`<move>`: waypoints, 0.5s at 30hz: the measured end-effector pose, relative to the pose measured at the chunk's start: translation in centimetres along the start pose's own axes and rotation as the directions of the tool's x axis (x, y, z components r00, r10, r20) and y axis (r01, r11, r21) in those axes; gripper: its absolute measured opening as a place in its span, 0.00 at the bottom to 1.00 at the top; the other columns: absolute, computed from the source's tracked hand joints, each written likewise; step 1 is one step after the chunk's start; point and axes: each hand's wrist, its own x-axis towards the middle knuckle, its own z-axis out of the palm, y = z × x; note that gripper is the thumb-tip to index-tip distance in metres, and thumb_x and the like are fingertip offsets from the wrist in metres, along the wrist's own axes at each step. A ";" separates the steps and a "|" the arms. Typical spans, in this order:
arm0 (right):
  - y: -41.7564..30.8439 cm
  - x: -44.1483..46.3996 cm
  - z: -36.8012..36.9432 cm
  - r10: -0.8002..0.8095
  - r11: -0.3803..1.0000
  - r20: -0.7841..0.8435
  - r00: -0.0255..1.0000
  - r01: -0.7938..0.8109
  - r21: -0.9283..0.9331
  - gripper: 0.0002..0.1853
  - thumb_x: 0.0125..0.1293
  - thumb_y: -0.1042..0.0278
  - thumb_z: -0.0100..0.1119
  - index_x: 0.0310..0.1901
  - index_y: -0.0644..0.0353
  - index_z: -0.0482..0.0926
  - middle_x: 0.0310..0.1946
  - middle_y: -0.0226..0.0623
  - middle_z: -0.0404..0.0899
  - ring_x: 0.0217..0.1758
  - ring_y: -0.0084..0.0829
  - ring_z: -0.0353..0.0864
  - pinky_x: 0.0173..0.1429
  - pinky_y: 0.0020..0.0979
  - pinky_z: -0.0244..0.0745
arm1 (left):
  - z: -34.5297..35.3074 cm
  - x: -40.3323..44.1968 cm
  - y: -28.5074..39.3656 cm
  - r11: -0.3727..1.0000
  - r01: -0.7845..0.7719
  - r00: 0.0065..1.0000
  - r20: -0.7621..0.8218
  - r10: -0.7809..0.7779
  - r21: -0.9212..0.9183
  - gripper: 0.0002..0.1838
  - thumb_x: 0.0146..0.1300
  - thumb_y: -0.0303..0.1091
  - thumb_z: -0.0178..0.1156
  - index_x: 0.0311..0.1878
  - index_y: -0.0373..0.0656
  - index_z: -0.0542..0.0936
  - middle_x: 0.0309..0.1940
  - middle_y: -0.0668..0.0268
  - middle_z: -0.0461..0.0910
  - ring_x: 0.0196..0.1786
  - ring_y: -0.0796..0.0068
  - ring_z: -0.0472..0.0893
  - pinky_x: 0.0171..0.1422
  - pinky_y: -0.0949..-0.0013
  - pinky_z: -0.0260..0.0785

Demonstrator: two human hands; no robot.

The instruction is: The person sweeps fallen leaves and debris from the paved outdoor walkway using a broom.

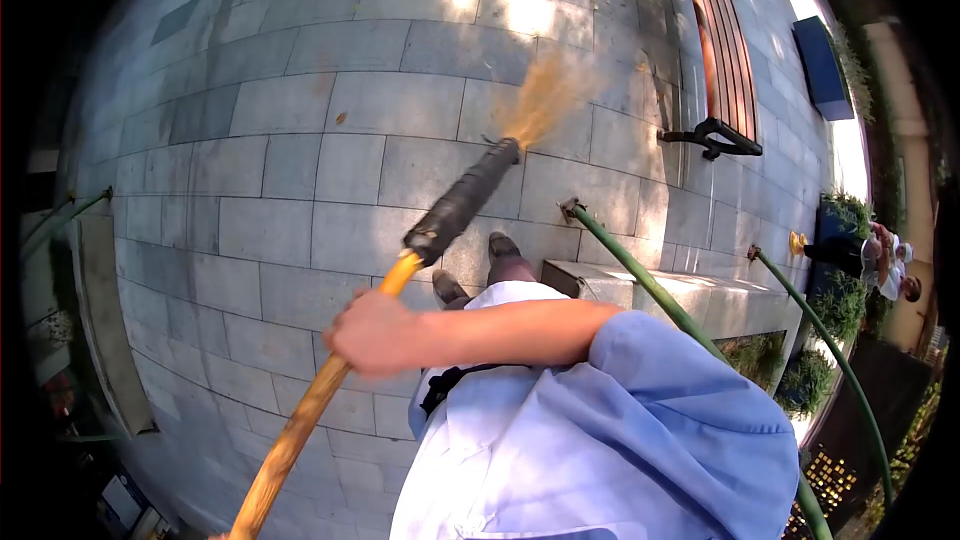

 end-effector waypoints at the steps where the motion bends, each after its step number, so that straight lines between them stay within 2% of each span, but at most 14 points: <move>1: 3.0 -1.9 -0.1 0.070 0.997 0.006 0.997 -0.070 -0.018 0.08 0.46 0.62 0.60 0.27 0.54 0.76 0.22 0.33 0.78 0.27 0.38 0.81 0.42 0.41 0.72 | 0.2 -1.2 -2.7 0.988 0.111 0.993 0.057 -0.105 -0.109 0.15 0.53 0.41 0.59 0.31 0.40 0.68 0.30 0.59 0.71 0.37 0.54 0.77 0.49 0.49 0.74; 2: 6.3 -3.9 -0.8 0.181 0.983 0.044 0.982 -0.179 -0.046 0.07 0.46 0.63 0.60 0.27 0.54 0.79 0.22 0.37 0.81 0.28 0.40 0.82 0.38 0.40 0.73 | 7.7 -0.3 -4.7 0.948 0.305 0.951 -0.030 -0.309 -0.086 0.14 0.53 0.40 0.59 0.32 0.41 0.69 0.32 0.60 0.69 0.39 0.56 0.75 0.49 0.49 0.73; 3: 10.4 -6.3 0.0 0.262 0.962 0.031 0.965 -0.258 -0.093 0.07 0.45 0.64 0.60 0.28 0.54 0.79 0.24 0.38 0.81 0.30 0.41 0.82 0.40 0.42 0.74 | 14.9 1.1 -7.0 0.913 0.355 0.932 0.003 -0.362 -0.200 0.13 0.52 0.39 0.60 0.32 0.40 0.71 0.30 0.59 0.69 0.38 0.56 0.76 0.49 0.50 0.73; 4: 14.5 -9.2 0.0 0.297 0.952 -0.094 0.950 -0.303 -0.055 0.07 0.44 0.65 0.60 0.27 0.53 0.78 0.24 0.38 0.80 0.32 0.43 0.82 0.43 0.44 0.73 | 19.8 2.2 -9.0 0.886 0.403 0.915 0.086 -0.394 -0.232 0.14 0.51 0.39 0.61 0.32 0.37 0.73 0.30 0.57 0.73 0.37 0.56 0.77 0.50 0.51 0.72; 5: 18.3 -11.9 -0.6 0.398 0.907 -0.048 0.916 -0.401 -0.130 0.07 0.42 0.66 0.62 0.27 0.52 0.77 0.23 0.37 0.79 0.34 0.44 0.81 0.45 0.44 0.73 | 24.9 3.4 -10.1 0.867 0.451 0.892 0.126 -0.434 -0.212 0.15 0.49 0.37 0.64 0.33 0.35 0.76 0.31 0.51 0.78 0.39 0.56 0.79 0.50 0.52 0.72; 6: 22.0 -14.7 -1.3 0.398 0.907 -0.121 0.909 -0.410 -0.095 0.08 0.41 0.67 0.63 0.27 0.53 0.76 0.24 0.38 0.79 0.35 0.44 0.81 0.45 0.44 0.73 | 29.7 4.3 -10.6 0.827 0.534 0.844 0.174 -0.508 -0.176 0.14 0.47 0.33 0.66 0.33 0.34 0.77 0.35 0.47 0.81 0.42 0.56 0.81 0.51 0.56 0.73; 7: 25.6 -17.0 -1.9 0.423 0.893 -0.136 0.896 -0.438 -0.107 0.08 0.41 0.67 0.62 0.27 0.54 0.76 0.26 0.39 0.80 0.36 0.45 0.81 0.45 0.43 0.73 | 34.2 4.7 -12.4 0.758 0.555 0.831 0.281 -0.481 -0.342 0.10 0.49 0.25 0.66 0.35 0.33 0.81 0.40 0.48 0.82 0.46 0.55 0.82 0.56 0.60 0.72; 9: 32.6 -21.3 -2.9 0.507 0.858 -0.128 0.852 -0.513 -0.023 0.08 0.43 0.69 0.61 0.27 0.55 0.75 0.25 0.43 0.79 0.37 0.48 0.79 0.41 0.45 0.73 | 42.1 5.0 -14.2 0.763 0.595 0.779 0.415 -0.469 -0.254 0.11 0.49 0.19 0.64 0.38 0.34 0.81 0.41 0.52 0.82 0.50 0.57 0.81 0.57 0.62 0.72; 10: 35.7 -22.7 -2.6 0.463 0.880 -0.216 0.860 -0.475 -0.006 0.11 0.43 0.67 0.65 0.23 0.57 0.71 0.24 0.41 0.76 0.38 0.47 0.78 0.42 0.45 0.71 | 45.3 5.3 -14.6 0.784 0.579 0.771 0.463 -0.438 -0.222 0.12 0.49 0.18 0.63 0.39 0.34 0.81 0.41 0.53 0.83 0.51 0.58 0.81 0.58 0.62 0.71; 12: 40.1 -22.7 -2.6 0.483 0.875 -0.156 0.862 -0.482 0.046 0.11 0.45 0.65 0.67 0.24 0.56 0.72 0.25 0.40 0.76 0.39 0.46 0.78 0.43 0.45 0.70 | 48.3 5.8 -14.2 0.827 0.526 0.787 0.483 -0.384 -0.200 0.12 0.49 0.17 0.63 0.39 0.35 0.81 0.42 0.55 0.83 0.52 0.59 0.81 0.60 0.63 0.70; 13: 40.6 -21.3 -2.8 0.396 0.913 -0.202 0.896 -0.408 -0.018 0.10 0.47 0.64 0.66 0.25 0.55 0.74 0.25 0.39 0.76 0.37 0.45 0.78 0.44 0.44 0.69 | 47.9 5.9 -14.2 0.833 0.542 0.783 0.428 -0.452 -0.112 0.10 0.49 0.18 0.63 0.38 0.35 0.80 0.43 0.54 0.82 0.53 0.56 0.80 0.60 0.61 0.70; 14: 40.9 -18.4 -2.7 0.332 0.938 -0.173 0.927 -0.344 -0.043 0.10 0.46 0.62 0.65 0.27 0.55 0.76 0.25 0.39 0.77 0.37 0.44 0.78 0.47 0.44 0.68 | 46.8 6.3 -13.4 0.784 0.608 0.774 0.317 -0.548 -0.127 0.09 0.50 0.20 0.64 0.37 0.35 0.80 0.42 0.52 0.82 0.53 0.53 0.80 0.60 0.59 0.70; 15: 39.4 -15.3 -3.7 0.285 0.956 -0.064 0.956 -0.288 -0.061 0.09 0.44 0.62 0.63 0.27 0.54 0.77 0.24 0.38 0.77 0.36 0.44 0.78 0.49 0.44 0.68 | 45.4 6.9 -12.3 0.742 0.653 0.756 0.197 -0.624 -0.155 0.08 0.50 0.21 0.64 0.36 0.35 0.80 0.42 0.50 0.82 0.53 0.51 0.79 0.60 0.57 0.70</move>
